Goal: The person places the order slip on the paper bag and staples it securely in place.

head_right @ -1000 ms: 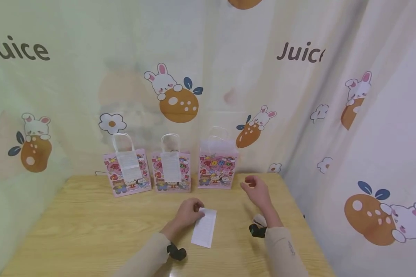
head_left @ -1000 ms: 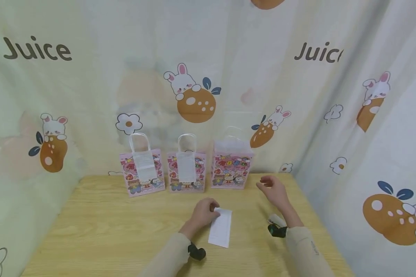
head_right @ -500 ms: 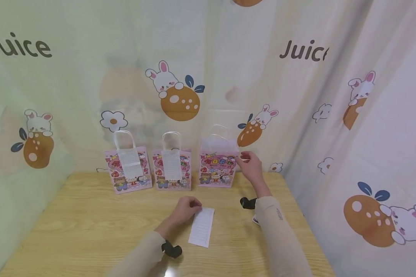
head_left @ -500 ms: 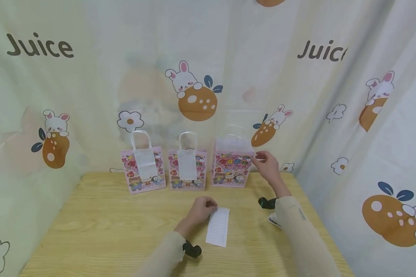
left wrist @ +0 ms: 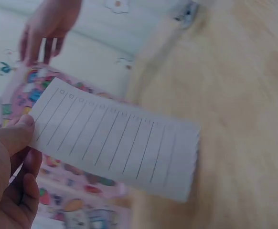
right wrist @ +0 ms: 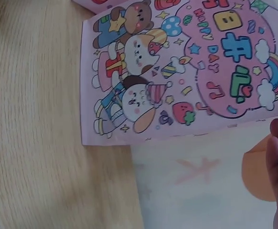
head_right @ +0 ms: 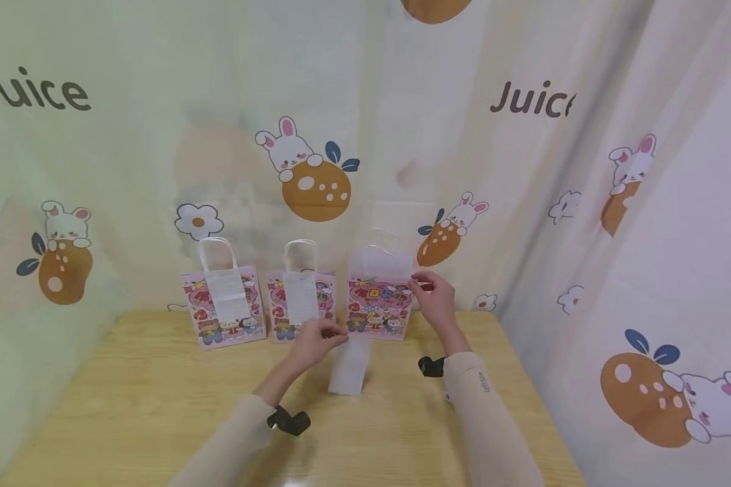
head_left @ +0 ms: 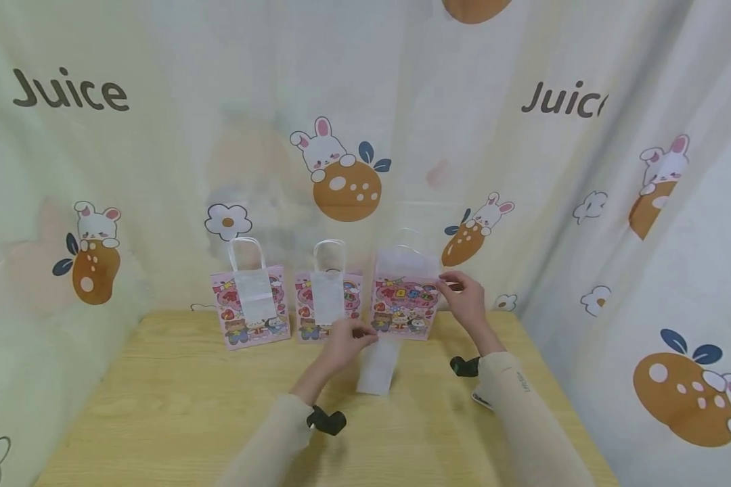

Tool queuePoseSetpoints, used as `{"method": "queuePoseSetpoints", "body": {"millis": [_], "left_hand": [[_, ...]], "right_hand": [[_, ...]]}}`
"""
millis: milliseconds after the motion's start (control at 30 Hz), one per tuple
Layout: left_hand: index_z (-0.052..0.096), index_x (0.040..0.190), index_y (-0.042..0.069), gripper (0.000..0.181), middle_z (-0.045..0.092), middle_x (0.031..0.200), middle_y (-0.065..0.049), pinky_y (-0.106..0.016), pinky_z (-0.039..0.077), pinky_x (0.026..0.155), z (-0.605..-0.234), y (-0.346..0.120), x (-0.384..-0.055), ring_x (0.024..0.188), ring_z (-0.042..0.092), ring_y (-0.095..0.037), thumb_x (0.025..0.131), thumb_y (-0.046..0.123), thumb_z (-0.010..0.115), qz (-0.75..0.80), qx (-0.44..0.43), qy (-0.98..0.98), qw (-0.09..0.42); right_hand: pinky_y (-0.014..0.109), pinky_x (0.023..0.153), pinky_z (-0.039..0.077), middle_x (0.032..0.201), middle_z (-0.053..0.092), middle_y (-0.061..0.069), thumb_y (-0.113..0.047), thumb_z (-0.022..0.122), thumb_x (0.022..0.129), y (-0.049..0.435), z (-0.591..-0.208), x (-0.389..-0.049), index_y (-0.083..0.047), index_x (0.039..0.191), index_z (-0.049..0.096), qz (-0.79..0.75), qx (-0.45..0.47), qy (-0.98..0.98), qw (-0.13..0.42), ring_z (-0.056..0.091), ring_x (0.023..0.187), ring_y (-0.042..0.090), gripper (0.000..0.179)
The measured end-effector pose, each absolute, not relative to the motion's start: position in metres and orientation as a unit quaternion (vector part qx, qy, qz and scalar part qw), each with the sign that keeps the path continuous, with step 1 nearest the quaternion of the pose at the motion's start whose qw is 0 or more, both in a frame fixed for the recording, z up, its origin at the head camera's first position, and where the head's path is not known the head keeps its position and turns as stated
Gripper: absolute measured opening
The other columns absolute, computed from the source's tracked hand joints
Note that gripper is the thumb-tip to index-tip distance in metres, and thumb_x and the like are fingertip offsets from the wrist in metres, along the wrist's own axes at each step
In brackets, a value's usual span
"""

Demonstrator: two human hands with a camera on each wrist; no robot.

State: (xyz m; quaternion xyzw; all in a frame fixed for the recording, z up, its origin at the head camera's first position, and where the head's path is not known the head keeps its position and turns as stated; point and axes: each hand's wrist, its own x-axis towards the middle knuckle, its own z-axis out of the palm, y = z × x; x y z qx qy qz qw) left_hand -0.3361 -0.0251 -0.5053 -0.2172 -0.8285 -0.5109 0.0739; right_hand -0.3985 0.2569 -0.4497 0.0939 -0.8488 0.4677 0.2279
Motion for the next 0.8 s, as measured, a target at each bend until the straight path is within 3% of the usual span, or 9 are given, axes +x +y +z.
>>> {"method": "queuePoseSetpoints", "body": {"millis": [233,467,667,800], "left_hand": [[0.076,0.090,0.009,0.006,0.071,0.083,0.001,-0.026,0.053,0.059,-0.477,-0.030,-0.337,0.067,0.062,-0.010,0.088,0.014,0.073,-0.535,-0.228,-0.807,0.102],[0.075,0.089,0.010,0.006,0.071,0.084,0.004,-0.026,0.053,0.060,-0.462,-0.031,-0.332,0.069,0.062,-0.011,0.088,0.015,0.074,-0.545,-0.250,-0.791,0.121],[0.075,0.086,0.006,0.007,0.067,0.099,0.000,-0.025,0.051,0.065,-0.450,-0.030,-0.328,0.085,0.059,-0.013,0.085,0.012,0.077,-0.547,-0.270,-0.770,0.187],[0.075,0.084,0.006,0.006,0.056,0.109,-0.011,-0.033,0.050,0.068,-0.450,-0.032,-0.324,0.098,0.054,-0.022,0.081,0.009,0.079,-0.543,-0.269,-0.764,0.219]], "right_hand": [[0.022,0.069,0.051,0.096,0.070,0.008,-0.018,0.069,0.092,0.254,-0.451,-0.380,-0.006,0.097,0.069,0.451,0.138,-0.850,0.233,0.065,0.081,0.020,0.013],[0.022,0.065,0.052,0.092,0.071,0.007,-0.017,0.070,0.091,0.253,-0.451,-0.351,-0.006,0.095,0.071,0.453,0.168,-0.850,0.210,0.065,0.075,0.016,0.011],[0.025,0.059,0.053,0.087,0.070,0.007,-0.013,0.071,0.090,0.252,-0.443,-0.328,-0.006,0.093,0.071,0.452,0.191,-0.852,0.183,0.066,0.070,0.021,0.007],[0.028,0.059,0.056,0.088,0.070,0.011,-0.007,0.071,0.090,0.250,-0.439,-0.313,-0.002,0.093,0.070,0.468,0.207,-0.846,0.152,0.066,0.068,0.021,0.006]]}}
